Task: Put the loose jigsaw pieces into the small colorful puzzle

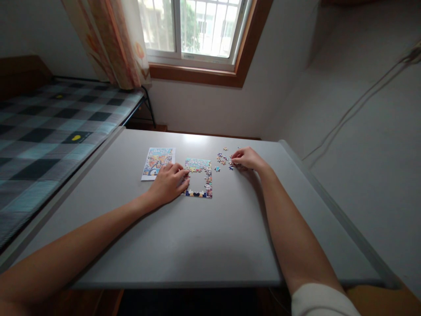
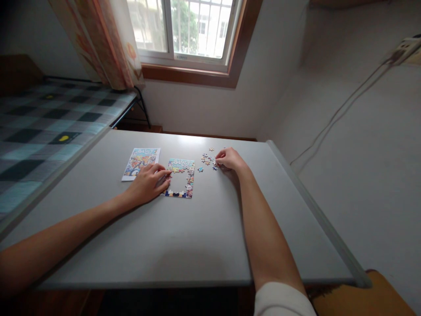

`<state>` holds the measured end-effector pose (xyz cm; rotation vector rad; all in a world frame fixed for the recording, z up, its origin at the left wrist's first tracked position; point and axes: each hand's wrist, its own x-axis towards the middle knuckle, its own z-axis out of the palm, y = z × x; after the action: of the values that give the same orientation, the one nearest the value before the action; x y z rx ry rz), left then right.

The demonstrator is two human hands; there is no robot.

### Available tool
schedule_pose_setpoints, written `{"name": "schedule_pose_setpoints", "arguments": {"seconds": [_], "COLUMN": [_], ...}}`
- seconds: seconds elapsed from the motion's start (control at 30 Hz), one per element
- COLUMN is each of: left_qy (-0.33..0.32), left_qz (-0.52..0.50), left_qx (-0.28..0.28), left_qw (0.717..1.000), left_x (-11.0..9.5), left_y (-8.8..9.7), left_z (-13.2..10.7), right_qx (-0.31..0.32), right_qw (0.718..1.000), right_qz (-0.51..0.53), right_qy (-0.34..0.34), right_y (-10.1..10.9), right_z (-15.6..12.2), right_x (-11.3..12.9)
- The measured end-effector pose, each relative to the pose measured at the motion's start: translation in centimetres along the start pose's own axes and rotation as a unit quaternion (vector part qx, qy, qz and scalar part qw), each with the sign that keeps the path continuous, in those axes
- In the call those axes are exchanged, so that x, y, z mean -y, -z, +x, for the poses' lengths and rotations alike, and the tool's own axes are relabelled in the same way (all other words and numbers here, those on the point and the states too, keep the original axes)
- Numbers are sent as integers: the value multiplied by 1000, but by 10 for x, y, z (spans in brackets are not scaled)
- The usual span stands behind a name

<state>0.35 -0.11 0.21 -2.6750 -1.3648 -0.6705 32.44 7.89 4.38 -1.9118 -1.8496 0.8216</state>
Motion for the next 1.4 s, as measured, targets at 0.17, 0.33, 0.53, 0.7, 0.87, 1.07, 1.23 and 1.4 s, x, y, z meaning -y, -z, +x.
{"name": "schedule_pose_setpoints", "arguments": {"seconds": [0.17,0.33,0.53,0.7,0.87,1.07,1.23,1.4], "left_qy": [4,4,3,5,5,3,1,3], "left_qz": [-7,-11,-7,-6,-9,-7,-7,-6], "left_qx": [4,2,4,6,6,5,0,1], "left_qw": [1000,1000,1000,1000,1000,1000,1000,1000], "left_x": [0,-1,-1,-1,-1,1,1,1], "left_y": [0,1,1,1,1,0,-1,0], "left_z": [0,0,1,1,0,0,0,0], "right_qx": [10,-15,-6,9,14,-54,-188,-202], "right_qw": [997,993,993,995,997,989,975,973], "right_qz": [-35,-80,-87,-71,-1,118,120,110], "right_qy": [64,90,84,75,74,67,-2,-31], "right_y": [-7,-15,-16,-16,-16,-7,5,6], "right_z": [-1,-1,-1,-1,-3,-1,10,16], "right_x": [11,16,18,19,20,13,-8,-20]}}
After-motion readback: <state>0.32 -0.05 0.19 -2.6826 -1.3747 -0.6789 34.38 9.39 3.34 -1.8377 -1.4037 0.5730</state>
